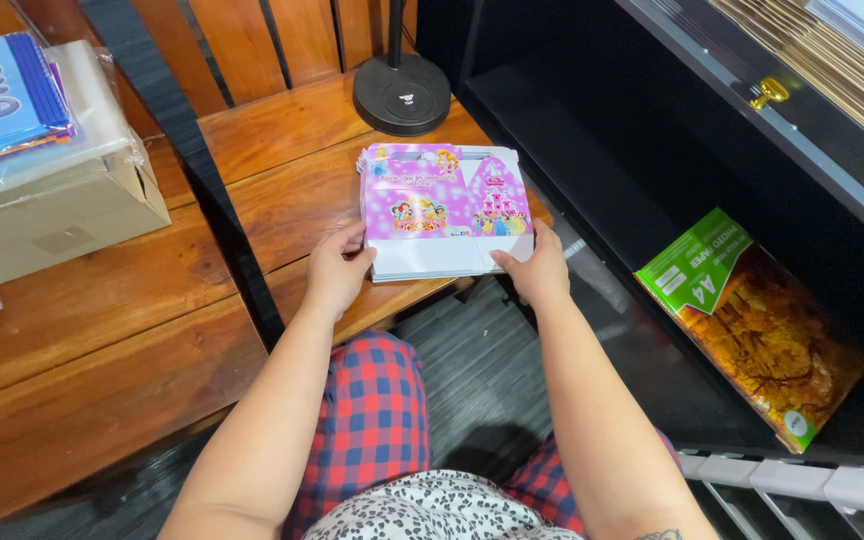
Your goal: The person repeatedly picks up a stack of pink paper items from a wooden bench and places them onto a black shelf. The person continues this repetitive action throughout the video.
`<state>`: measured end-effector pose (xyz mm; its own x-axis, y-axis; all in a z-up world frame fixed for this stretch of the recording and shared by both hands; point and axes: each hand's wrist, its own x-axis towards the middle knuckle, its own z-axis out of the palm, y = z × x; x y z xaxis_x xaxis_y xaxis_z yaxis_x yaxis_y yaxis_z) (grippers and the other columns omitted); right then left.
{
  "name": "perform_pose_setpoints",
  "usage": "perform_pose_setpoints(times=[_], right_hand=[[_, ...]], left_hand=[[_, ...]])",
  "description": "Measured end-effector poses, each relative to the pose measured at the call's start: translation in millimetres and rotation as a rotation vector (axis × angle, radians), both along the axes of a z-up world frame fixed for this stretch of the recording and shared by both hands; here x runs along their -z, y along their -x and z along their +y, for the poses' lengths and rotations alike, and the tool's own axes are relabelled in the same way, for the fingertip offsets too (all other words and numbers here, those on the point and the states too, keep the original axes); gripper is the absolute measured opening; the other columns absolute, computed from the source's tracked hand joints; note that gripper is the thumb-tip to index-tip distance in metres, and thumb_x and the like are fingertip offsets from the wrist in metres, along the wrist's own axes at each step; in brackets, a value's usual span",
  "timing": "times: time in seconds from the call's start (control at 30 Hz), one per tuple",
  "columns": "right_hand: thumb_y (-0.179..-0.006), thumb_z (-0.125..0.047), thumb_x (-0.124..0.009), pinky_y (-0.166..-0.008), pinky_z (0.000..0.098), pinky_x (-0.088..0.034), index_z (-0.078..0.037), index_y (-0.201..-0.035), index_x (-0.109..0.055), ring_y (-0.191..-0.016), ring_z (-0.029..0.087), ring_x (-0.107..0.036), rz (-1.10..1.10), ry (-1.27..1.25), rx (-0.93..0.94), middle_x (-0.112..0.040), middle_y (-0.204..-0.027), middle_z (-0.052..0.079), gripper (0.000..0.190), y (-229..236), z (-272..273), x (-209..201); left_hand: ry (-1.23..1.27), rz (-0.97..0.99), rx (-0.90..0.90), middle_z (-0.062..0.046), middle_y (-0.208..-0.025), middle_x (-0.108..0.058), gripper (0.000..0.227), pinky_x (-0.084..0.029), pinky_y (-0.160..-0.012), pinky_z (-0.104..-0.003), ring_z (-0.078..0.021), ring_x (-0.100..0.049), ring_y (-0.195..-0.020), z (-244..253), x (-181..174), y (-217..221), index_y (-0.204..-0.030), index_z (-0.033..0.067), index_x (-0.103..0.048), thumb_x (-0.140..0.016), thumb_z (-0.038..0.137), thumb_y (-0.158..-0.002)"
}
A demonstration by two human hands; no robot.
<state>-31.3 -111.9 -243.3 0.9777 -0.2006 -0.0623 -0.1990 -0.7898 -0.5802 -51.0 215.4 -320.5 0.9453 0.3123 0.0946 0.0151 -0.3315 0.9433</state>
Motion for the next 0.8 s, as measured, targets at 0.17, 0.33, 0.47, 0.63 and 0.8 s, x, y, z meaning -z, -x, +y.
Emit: perform_pose_setpoints(times=[0.17,0.33,0.47,0.63,0.8], right_hand=[[-0.078,-0.042,-0.091,-0.116,0.0456,-0.043,-0.012,-0.156,-0.046,-0.143,0.029,-0.051,-0.001,-0.06,0.005,-0.049,-0.154,0.011,0.095,8.1,7.6,-20.5],[-0.076,-0.033,-0.094,-0.115,0.0437,-0.043,-0.009,-0.151,-0.05,-0.14,0.029,-0.054,-0.023,-0.14,0.019,-0.055,-0.146,0.012,0.091,11.3,9.2,-28.9],[-0.072,-0.027,-0.097,-0.114,0.0429,-0.045,-0.009,-0.148,-0.05,-0.138,0.028,-0.056,-0.046,-0.194,0.044,-0.059,-0.141,0.011,0.091,15.7,14.6,-37.2],[-0.071,-0.019,-0.097,-0.112,0.0453,-0.045,-0.007,-0.144,-0.052,-0.135,0.034,-0.056,-0.122,-0.166,0.055,-0.063,-0.136,0.014,0.087,25.9,25.6,-53.2],[-0.067,-0.012,-0.098,-0.109,0.0437,-0.046,-0.005,-0.139,-0.056,-0.129,0.036,-0.057,-0.196,-0.136,0.082,-0.067,-0.13,0.015,0.083,36.1,37.9,-70.5]], left_hand=[[-0.009,0.009,0.005,-0.009,-0.111,-0.07,0.048,-0.059,-0.091,-0.031,-0.0222,-0.073,-0.107,-0.4,-3.6,2.0,-0.13,0.0194,-0.074,-0.083,0.015,-0.082],[-0.006,-0.005,0.018,-0.01,-0.11,-0.07,0.049,-0.058,-0.09,-0.032,-0.0227,-0.073,-0.107,-0.7,-0.6,-0.6,-0.13,0.0178,-0.074,-0.084,0.014,-0.082],[0.002,-0.004,0.012,-0.01,-0.111,-0.069,0.049,-0.058,-0.091,-0.032,-0.0228,-0.072,-0.107,-1.8,-6.8,2.7,-0.13,0.0164,-0.073,-0.083,0.012,-0.083],[0.003,-0.01,0.014,-0.011,-0.112,-0.069,0.049,-0.058,-0.092,-0.032,-0.0239,-0.072,-0.108,-2.2,-13.3,5.8,-0.131,0.016,-0.073,-0.082,0.012,-0.084],[-0.004,0.003,0.014,-0.01,-0.112,-0.07,0.049,-0.059,-0.093,-0.032,-0.0221,-0.072,-0.108,-1.7,-9.8,4.2,-0.132,0.0179,-0.073,-0.082,0.014,-0.084]])
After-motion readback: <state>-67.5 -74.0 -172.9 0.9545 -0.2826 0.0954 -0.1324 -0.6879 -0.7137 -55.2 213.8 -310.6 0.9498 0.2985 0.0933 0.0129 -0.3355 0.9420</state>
